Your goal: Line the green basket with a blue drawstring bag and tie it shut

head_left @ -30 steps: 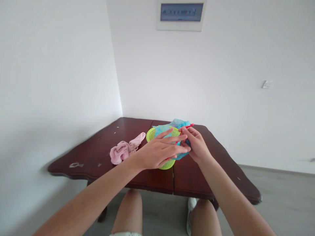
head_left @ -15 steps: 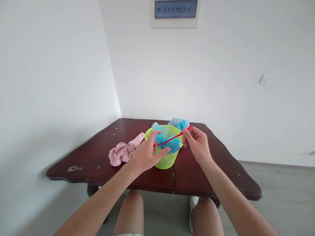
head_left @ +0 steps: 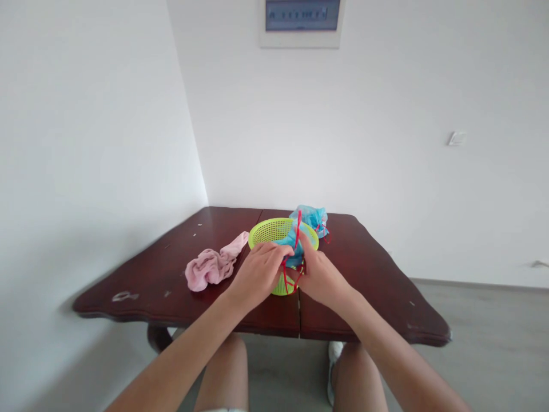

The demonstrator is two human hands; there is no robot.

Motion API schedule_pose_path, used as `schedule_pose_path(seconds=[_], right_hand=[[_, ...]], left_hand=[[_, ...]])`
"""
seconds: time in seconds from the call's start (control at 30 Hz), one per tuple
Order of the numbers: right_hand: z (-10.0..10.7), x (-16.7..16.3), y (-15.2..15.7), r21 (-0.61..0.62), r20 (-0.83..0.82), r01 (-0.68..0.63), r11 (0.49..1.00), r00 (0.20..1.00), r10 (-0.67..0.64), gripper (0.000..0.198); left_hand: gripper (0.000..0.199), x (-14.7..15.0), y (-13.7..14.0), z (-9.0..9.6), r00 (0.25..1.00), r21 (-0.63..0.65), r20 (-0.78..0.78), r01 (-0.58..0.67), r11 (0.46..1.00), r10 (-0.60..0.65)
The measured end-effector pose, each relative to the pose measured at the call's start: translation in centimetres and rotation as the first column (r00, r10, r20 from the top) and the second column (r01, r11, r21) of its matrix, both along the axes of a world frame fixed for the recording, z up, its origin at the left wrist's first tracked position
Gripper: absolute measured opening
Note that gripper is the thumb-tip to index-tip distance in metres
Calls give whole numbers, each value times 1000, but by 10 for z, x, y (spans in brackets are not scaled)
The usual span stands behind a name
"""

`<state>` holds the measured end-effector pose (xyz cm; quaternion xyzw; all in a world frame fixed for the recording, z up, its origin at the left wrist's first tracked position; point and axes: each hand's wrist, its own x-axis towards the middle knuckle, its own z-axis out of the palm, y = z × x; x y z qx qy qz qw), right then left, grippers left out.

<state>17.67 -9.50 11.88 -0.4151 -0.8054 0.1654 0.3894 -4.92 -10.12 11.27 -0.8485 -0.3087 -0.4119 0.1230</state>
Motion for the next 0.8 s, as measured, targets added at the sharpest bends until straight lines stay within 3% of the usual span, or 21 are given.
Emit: schedule_pose_path(seconds=[0.1,0.2,0.3,0.37,0.47,0.53,0.63,0.73,0.8], right_hand=[[3,-10,4,-3,-70,-239,971,969,238,70],[6,-19,3,8,-141,-377,926,917,374,47],[2,-24,4,7,-170,-403,915,901,398,57],[2,-21,9,46,-152,-358,933,920,361,74],[15,-10,24,238,32,-284,929,958,285,95],[34,-3,37,391,237,-259,883,956,175,102],[69,-1,62,573,462,-238,784,884,-69,100],[100,-4,95,665,527,-208,717,811,-254,93],[117,-7,122,701,515,-166,693,790,-332,90]], left_hand=[[39,-1,-5,-9,994,20,108,31,999,-33],[33,-10,-8,-14,973,60,214,-105,993,90],[31,-21,-13,-22,961,-9,248,-126,992,124],[34,-29,-18,-37,959,-84,265,-76,994,96],[33,-49,-19,-78,916,-142,379,-80,987,128],[22,-66,-15,-116,880,-221,432,-109,969,198],[17,-89,-3,-176,860,-402,394,-154,902,323],[21,-99,7,-220,868,-471,312,-210,857,385],[21,-97,9,-235,883,-462,223,-278,842,413]])
